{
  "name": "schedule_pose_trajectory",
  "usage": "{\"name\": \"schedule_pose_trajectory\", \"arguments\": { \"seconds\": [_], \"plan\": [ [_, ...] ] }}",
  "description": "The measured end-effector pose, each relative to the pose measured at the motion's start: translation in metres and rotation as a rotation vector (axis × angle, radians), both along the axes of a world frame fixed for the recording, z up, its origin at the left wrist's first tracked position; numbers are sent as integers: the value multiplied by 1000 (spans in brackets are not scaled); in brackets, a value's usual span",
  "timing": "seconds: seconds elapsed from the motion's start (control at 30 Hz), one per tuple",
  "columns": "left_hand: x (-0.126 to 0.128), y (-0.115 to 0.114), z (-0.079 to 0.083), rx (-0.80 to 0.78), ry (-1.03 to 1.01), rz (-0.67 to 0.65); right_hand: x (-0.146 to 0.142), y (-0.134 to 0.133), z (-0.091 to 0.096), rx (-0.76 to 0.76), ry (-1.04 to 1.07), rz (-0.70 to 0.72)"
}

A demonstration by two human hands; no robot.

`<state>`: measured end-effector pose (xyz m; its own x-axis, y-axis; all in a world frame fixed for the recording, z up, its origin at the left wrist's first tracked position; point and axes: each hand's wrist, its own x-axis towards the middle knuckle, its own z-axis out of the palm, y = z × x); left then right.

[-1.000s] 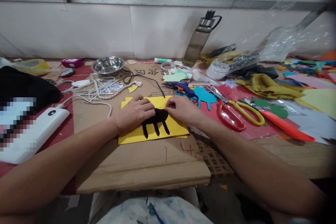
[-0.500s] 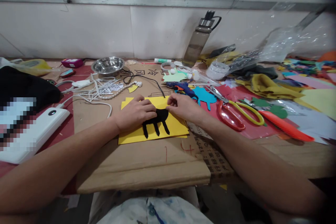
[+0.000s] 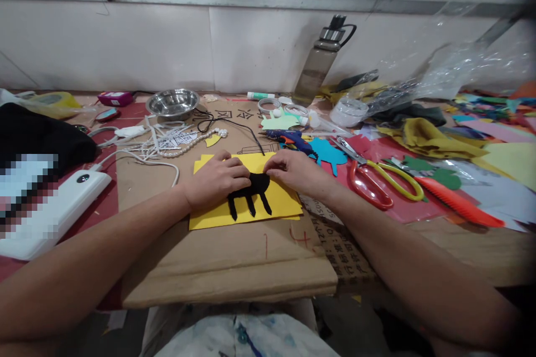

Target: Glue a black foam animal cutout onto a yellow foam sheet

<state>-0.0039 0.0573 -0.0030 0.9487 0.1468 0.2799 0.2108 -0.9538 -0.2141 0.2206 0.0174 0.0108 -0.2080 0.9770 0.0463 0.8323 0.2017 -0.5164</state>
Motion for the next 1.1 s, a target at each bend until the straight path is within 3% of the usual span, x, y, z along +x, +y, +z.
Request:
{"name": "schedule_pose_trajectory", "arguments": {
  "seconds": [0.17,0.43,1.1],
  "plan": [
    [-1,1,-1,4,-24,-9,1,1,-2,-2,-47,21],
    [-1,1,-1,-6,-16,-3,7,5,-8,-15,68,-16],
    [-2,4,-5,-24,-54,-21,4,2,-4,-52,-1,-1]
  ]
}}
